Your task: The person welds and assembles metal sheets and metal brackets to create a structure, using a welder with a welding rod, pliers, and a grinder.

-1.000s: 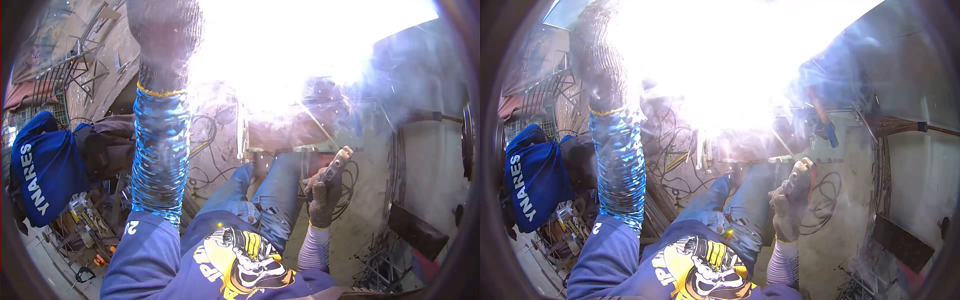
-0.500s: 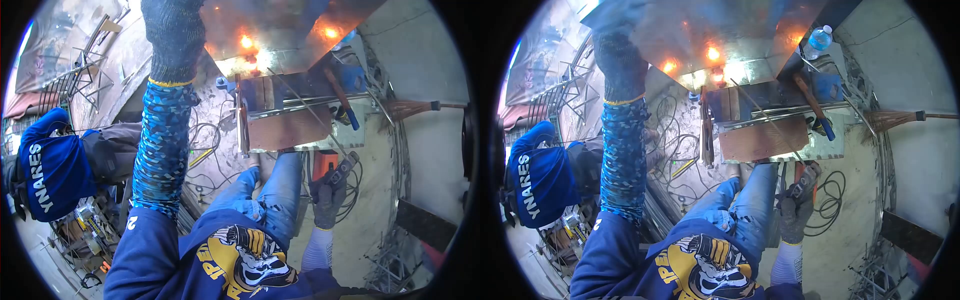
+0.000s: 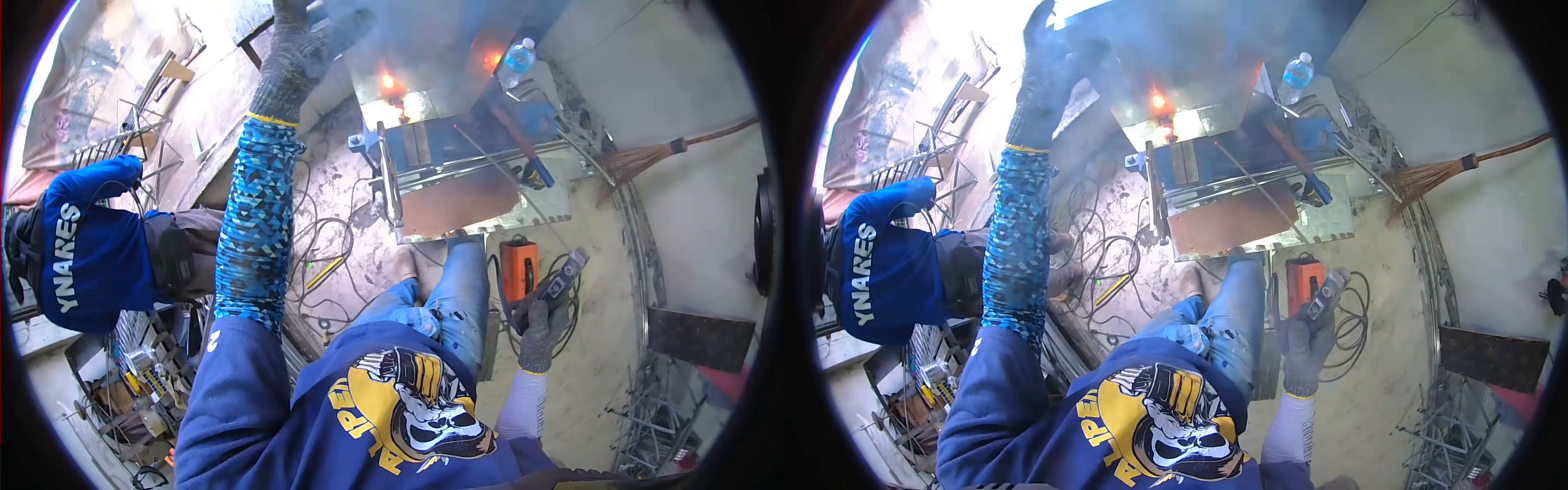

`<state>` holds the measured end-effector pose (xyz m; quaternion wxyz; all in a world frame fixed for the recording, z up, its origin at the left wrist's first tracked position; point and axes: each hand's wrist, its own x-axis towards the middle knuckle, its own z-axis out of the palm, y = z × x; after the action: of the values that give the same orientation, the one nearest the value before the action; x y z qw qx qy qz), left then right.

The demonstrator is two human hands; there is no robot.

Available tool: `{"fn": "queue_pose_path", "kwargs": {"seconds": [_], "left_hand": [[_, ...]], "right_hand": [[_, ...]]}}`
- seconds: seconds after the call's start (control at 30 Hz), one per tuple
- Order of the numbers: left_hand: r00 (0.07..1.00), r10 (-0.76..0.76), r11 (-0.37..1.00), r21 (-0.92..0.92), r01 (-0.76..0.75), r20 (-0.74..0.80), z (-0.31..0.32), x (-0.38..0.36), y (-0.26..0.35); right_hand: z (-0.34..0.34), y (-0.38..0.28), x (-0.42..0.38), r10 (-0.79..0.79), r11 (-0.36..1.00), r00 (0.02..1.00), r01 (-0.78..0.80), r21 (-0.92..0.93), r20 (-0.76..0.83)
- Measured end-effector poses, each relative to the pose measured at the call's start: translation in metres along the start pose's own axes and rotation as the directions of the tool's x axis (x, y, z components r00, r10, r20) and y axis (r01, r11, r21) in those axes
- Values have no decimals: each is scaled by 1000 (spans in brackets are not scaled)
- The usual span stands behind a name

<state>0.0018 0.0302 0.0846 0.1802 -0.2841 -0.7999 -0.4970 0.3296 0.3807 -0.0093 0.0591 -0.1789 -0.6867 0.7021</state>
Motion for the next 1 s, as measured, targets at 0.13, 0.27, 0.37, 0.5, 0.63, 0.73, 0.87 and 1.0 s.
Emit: {"fn": "queue_pose_path", "kwargs": {"seconds": [0.13,0.27,0.37,0.5,0.63,0.73,0.87,1.0], "left_hand": [[981,-58,991,-133,33,-188,-12,-22,16],[951,149,901,433,-18,-270,-22,-82,28],[868,-416,867,-405,288,-272,17,-149,73],[894,-397,853,-276,443,207,130,-229,152],[733,-34,823,-396,406,680,198,-255,212],[677,62,779,-460,427,734,214,-245,238],[405,161,801,-359,480,900,195,-203,262],[514,96,787,-381,485,852,227,-223,251]], "right_hand": [[-3,-6,-29,-36,999,997,37,29,-63],[-15,-7,-45,-119,991,985,125,40,-124],[-26,-17,-53,-158,976,966,184,117,-205],[-39,-46,-49,-62,955,935,157,250,-349],[-35,-69,-50,-152,841,942,283,461,-300],[-20,-80,-59,-176,821,941,303,483,-290],[-18,-93,-64,-239,824,928,349,446,-285],[-34,-79,-56,-139,808,954,265,527,-266]]}}
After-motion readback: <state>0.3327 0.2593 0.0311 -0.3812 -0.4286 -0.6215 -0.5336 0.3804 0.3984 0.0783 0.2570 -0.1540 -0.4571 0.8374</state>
